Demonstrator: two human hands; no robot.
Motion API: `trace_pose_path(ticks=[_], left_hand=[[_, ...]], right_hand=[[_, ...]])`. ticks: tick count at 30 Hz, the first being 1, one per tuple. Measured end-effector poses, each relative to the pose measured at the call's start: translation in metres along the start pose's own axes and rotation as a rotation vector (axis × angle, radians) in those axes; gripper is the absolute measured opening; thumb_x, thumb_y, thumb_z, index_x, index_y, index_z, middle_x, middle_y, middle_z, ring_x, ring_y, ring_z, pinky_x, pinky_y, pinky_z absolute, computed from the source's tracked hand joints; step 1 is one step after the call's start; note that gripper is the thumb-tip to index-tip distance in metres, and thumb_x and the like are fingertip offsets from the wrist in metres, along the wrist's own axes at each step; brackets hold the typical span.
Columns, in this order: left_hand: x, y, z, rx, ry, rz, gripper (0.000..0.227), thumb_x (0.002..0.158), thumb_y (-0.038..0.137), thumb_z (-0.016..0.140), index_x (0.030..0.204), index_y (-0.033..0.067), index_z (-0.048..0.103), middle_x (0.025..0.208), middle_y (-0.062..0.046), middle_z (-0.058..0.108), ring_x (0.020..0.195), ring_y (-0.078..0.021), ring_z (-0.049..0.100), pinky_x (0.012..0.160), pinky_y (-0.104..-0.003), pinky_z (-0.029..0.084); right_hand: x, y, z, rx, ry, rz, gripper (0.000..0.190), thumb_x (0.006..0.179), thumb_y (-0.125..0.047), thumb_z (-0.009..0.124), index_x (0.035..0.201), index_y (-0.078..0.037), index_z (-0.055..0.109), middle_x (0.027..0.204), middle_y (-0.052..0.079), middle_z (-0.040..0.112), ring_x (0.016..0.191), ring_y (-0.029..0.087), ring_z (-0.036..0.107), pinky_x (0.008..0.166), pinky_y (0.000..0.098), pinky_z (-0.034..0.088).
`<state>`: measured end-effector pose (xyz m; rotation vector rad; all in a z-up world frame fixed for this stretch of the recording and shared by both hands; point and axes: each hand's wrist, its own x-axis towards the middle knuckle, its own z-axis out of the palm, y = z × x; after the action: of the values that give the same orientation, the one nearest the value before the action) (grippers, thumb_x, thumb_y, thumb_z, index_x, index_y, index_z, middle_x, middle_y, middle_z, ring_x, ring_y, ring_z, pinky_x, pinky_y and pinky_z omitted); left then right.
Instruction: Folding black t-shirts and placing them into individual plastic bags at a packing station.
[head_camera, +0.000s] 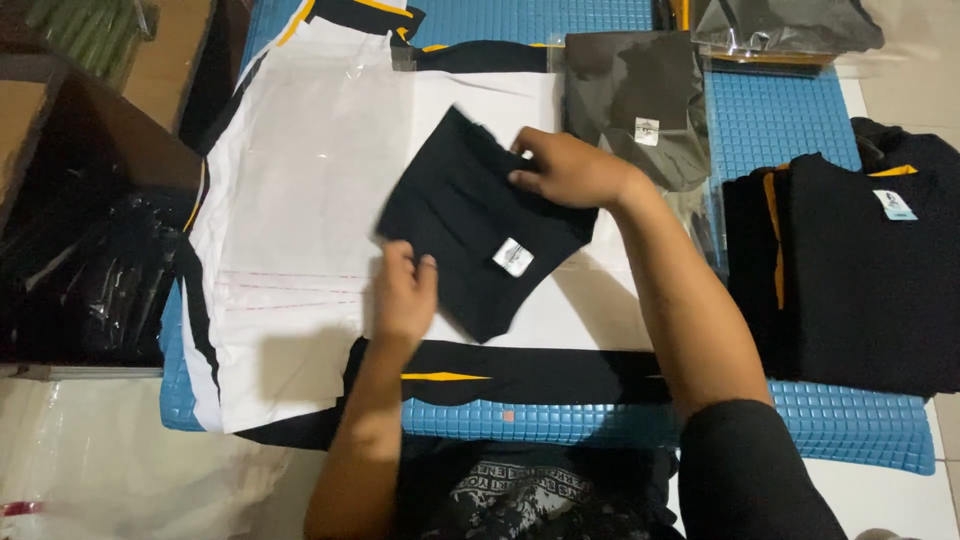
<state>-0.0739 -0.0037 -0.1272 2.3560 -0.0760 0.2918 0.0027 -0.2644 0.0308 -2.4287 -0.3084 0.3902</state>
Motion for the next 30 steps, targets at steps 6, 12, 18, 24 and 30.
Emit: trace_pose_path(ticks=[6, 12, 18, 24, 30], left_hand=[[0.078, 0.009, -0.038, -0.315, -0.109, 0.001, 0.033, 0.099, 0.011, 0.063, 0.126, 0.0040, 0.046, 0.108, -0.024, 0.071, 0.098, -0.0421, 0.072, 0.079, -0.047, 0.056], [0.086, 0.017, -0.023, 0.058, -0.383, -0.135, 0.059, 0.096, 0.028, 0.070, 0.144, 0.0071, 0.044, 0.126, -0.030, 0.065, 0.116, -0.0406, 0.067, 0.087, -0.050, 0.058], [0.064, 0.070, -0.081, 0.159, -0.651, -0.131, 0.073, 0.093, 0.022, 0.069, 0.152, -0.0031, 0.036, 0.127, -0.043, 0.059, 0.114, -0.0489, 0.065, 0.083, -0.059, 0.059], [0.066, 0.063, -0.087, -0.052, -0.678, -0.104, 0.087, 0.089, 0.016, 0.072, 0.156, -0.0083, 0.022, 0.127, -0.053, 0.051, 0.119, -0.0602, 0.057, 0.086, -0.066, 0.054], [0.056, 0.034, -0.055, -0.330, -0.701, -0.062, 0.072, 0.089, 0.012, 0.072, 0.145, 0.0083, 0.028, 0.117, -0.031, 0.069, 0.093, -0.0364, 0.072, 0.077, -0.047, 0.057]], right_hand=[[-0.040, 0.052, 0.062, 0.344, 0.187, 0.073, 0.043, 0.098, -0.015, 0.064, 0.136, -0.006, 0.046, 0.102, 0.031, 0.071, 0.096, 0.045, 0.072, 0.082, 0.0546, 0.056], [-0.055, 0.071, 0.104, 0.313, 0.191, 0.194, 0.080, 0.094, -0.019, 0.068, 0.157, -0.003, 0.020, 0.101, 0.027, 0.073, 0.098, 0.048, 0.072, 0.080, 0.0560, 0.056], [-0.055, 0.060, 0.114, 0.238, 0.186, 0.213, 0.073, 0.092, -0.019, 0.071, 0.155, -0.017, 0.035, 0.112, 0.025, 0.073, 0.104, 0.046, 0.071, 0.086, 0.0544, 0.060], [-0.056, 0.062, 0.128, 0.250, 0.385, 0.105, 0.029, 0.095, -0.011, 0.065, 0.123, -0.014, 0.070, 0.109, 0.015, 0.077, 0.108, 0.038, 0.071, 0.089, 0.0462, 0.058], [-0.073, 0.035, 0.102, 0.336, 0.496, 0.023, 0.029, 0.095, -0.002, 0.060, 0.121, -0.003, 0.072, 0.107, 0.022, 0.074, 0.100, 0.041, 0.073, 0.080, 0.0480, 0.062]])
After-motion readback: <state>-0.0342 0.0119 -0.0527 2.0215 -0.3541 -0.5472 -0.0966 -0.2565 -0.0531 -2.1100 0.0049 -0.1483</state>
